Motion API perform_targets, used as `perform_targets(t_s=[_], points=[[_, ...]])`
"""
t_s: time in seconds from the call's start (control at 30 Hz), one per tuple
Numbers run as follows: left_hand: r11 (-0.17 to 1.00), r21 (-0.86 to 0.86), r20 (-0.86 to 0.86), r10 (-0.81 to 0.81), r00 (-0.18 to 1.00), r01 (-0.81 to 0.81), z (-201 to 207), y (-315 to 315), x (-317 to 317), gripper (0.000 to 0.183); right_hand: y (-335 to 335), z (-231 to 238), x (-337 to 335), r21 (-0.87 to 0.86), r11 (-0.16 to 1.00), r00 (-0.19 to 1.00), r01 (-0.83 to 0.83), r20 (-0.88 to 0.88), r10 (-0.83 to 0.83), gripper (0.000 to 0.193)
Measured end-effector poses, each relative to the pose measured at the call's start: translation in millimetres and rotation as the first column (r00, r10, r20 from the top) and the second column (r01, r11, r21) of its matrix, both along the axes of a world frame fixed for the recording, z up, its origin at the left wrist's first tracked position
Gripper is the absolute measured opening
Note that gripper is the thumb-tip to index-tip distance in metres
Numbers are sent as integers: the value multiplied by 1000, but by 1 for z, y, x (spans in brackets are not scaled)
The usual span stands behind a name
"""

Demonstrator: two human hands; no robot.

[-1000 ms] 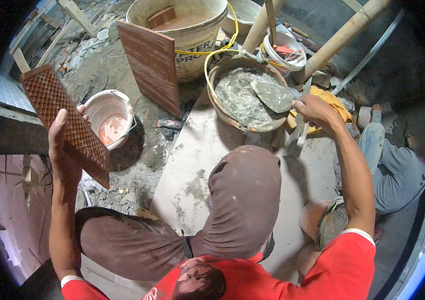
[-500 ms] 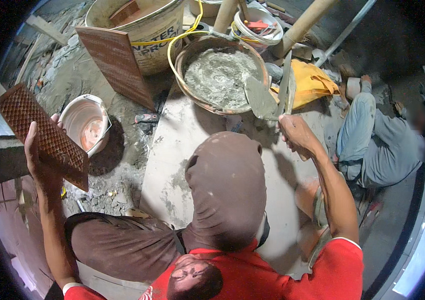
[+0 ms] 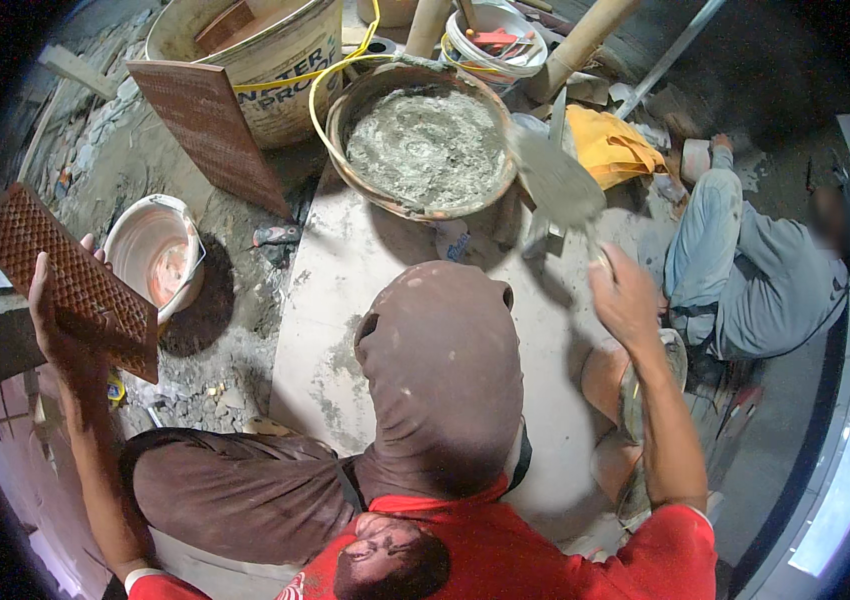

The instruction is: The person scoops cement from a bucket using a trowel and spreads it onto the back of a rectangular tile. They repeat this process, applying a thick layer of adhesive to the tile surface.

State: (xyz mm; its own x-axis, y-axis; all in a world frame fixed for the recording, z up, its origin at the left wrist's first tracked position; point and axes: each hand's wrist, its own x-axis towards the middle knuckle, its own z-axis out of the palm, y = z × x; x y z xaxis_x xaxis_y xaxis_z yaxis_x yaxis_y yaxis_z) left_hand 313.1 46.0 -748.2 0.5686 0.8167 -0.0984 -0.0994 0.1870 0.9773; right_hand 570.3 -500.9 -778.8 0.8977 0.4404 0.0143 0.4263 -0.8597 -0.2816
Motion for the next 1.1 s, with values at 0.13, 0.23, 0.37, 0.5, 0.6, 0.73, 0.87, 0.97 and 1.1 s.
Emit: perform_targets(t_s=[0.13, 0.23, 0.37, 0.5, 0.6, 0.73, 0.87, 0.97, 1.1], points=[[1000, 8, 13, -30, 999, 30, -7, -1, -2, 70, 49, -81, 18, 108, 985, 977, -135, 182, 114, 39], [999, 27, -23, -24, 999, 24, -3, -5, -1, 68, 46, -150, 15, 55, 994, 989, -91, 120, 84, 33], [994, 103, -33, -24, 999, 28, 2, 1, -12, 70, 43, -174, 2, 88, 994, 996, -68, -54, 73, 26], [999, 33, -33, 33, 999, -32, 1, 5, -5, 71, 26, -174, -22, 123, 992, 996, -41, -75, 51, 23], [997, 78, -16, 2, 1000, -1, -6, 5, -5, 72, -11, -178, -53, 105, 994, 997, -20, -75, 28, 22], [999, 48, -16, 8, 1000, -7, -9, 7, -6, 72, -43, -143, -92, 54, 992, 980, 117, -167, -107, 21], [998, 58, 2, -17, 1000, 17, -5, 4, -6, 70, -32, -66, -97, -47, 981, 968, 189, -161, -194, 19], [995, 90, 10, -51, 999, 50, -8, 7, -8, 68, -2, -20, -75, -115, 993, 997, -19, 72, 28, 23], [999, 34, 16, 0, 1000, 0, -4, -3, -2, 66, 21, 22, -49, -360, 914, 982, -187, -82, 168, 35]])
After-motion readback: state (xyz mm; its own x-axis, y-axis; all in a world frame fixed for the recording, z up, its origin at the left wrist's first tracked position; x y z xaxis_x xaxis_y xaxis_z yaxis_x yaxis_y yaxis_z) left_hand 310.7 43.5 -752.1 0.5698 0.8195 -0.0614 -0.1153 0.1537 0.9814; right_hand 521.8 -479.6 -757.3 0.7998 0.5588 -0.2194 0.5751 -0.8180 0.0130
